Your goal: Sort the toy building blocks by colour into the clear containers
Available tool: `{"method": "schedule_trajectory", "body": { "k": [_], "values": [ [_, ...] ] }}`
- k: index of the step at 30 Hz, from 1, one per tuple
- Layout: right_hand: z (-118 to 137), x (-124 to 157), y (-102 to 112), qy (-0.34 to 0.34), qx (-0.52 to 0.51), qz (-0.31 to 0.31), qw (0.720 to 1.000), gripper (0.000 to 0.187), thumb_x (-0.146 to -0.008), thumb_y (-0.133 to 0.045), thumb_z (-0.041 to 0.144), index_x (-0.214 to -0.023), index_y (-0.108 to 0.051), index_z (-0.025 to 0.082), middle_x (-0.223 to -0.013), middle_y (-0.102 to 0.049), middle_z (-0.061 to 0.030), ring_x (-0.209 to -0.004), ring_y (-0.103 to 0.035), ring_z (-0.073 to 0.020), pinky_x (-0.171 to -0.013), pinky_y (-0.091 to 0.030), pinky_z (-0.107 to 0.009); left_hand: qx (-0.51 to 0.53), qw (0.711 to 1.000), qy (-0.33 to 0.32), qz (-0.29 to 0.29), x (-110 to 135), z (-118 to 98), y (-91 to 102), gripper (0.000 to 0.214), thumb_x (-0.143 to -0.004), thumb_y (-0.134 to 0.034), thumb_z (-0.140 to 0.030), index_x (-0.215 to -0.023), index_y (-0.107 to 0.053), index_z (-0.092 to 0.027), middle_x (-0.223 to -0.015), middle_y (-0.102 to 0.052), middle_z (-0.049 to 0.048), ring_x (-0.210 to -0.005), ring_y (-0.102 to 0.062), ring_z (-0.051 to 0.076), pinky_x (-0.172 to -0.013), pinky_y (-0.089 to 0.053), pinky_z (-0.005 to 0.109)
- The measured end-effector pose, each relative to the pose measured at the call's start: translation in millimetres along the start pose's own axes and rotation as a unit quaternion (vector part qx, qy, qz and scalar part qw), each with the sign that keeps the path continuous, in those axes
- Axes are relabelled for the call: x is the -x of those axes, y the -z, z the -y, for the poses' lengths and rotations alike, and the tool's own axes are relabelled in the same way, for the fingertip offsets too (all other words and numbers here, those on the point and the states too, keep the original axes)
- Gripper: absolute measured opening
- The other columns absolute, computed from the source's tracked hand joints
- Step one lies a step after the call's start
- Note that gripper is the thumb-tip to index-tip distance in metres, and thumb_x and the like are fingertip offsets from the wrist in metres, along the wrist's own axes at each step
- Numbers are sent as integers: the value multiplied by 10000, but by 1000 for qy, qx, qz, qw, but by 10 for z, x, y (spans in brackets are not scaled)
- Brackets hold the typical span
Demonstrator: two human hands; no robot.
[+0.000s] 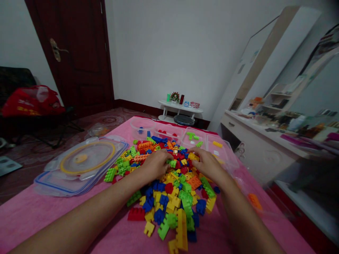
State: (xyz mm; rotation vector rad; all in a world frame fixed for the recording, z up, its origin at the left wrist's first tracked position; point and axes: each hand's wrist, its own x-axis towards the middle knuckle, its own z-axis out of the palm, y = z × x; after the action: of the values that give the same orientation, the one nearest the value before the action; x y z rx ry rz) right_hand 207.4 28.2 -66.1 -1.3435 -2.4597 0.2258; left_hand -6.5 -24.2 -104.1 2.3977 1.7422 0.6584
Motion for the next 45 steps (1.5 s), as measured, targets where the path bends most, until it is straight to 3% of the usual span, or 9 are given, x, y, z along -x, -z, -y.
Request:
{"method": "schedule_trajectory", "body": {
  "k": [7,11,16,20,27,33,37,41,45],
  "values": [
    [10,-43,-280,-20,-18,24,999,272,-690,-636,281,-954,-638,214,-908,-667,-34,-840,-588,-194,-703,-393,-265,11,1000,1,-13,4,-9,16,318,-739,-584,-231,-1049,-651,-248,-953,-604,55,-846,-567,198,-716,-432,288],
    [-11,-45,-247,-5,-56,18,998,151,-691,-621,268,-818,-633,186,-789,-656,-20,-734,-580,-174,-623,-382,-246,6,1000,-6,-15,-2,9,-9,303,-743,-573,-223,-1032,-657,-258,-956,-615,52,-872,-578,204,-733,-427,293],
    [-21,-48,-159,-25,-218,32,975,156,-720,-600,318,-737,-561,167,-610,-600,9,-561,-556,-138,-505,-379,-223,-15,1000,-16,-8,-7,13,-17,273,-742,-587,-262,-1004,-664,-260,-957,-629,49,-876,-583,217,-712,-423,298],
    [20,-65,-134,-108,-394,12,913,213,-734,-614,352,-796,-511,176,-542,-582,22,-435,-516,-110,-425,-383,-210,-25,1000,-12,-3,-3,7,-10,267,-751,-592,-303,-1004,-666,-263,-940,-636,49,-847,-585,215,-677,-414,289],
    [-118,-143,-168,-204,-663,-94,714,175,-707,-676,270,-794,-543,196,-603,-589,26,-500,-563,-87,-481,-496,-186,-32,999,-6,-1,0,5,-15,260,-753,-603,-313,-1003,-665,-275,-906,-636,36,-781,-578,185,-630,-397,260],
    [-229,-173,-236,-224,-718,-122,648,157,-672,-700,213,-747,-565,187,-622,-616,11,-551,-610,-108,-515,-538,-198,-43,999,-11,-11,1,9,-19,240,-754,-605,-330,-982,-663,-283,-898,-640,23,-766,-581,179,-606,-388,254],
    [-223,-160,-186,-234,-705,-104,661,142,-677,-702,222,-725,-571,199,-608,-615,12,-542,-608,-109,-502,-536,-199,-43,999,-9,-12,2,18,-24,240,-751,-610,-333,-979,-668,-283,-890,-642,25,-766,-588,185,-620,-404,263],
    [-154,-122,-119,-210,-655,-82,721,154,-660,-718,240,-738,-590,205,-632,-625,15,-532,-596,-101,-493,-526,-197,-8,1000,-6,-21,15,-30,12,300,-761,-605,-412,-1017,-662,-267,-940,-650,47,-838,-600,210,-692,-436,290],
    [49,-72,-99,-160,-608,-2,777,259,-630,-743,280,-818,-599,175,-600,-617,13,-512,-582,-92,-478,-490,-180,75,991,13,-106,27,-162,80,635,-739,-617,-501,-1297,-485,-228,-1083,-634,85,-898,-598,223,-768,-451,324]
  ]
}}
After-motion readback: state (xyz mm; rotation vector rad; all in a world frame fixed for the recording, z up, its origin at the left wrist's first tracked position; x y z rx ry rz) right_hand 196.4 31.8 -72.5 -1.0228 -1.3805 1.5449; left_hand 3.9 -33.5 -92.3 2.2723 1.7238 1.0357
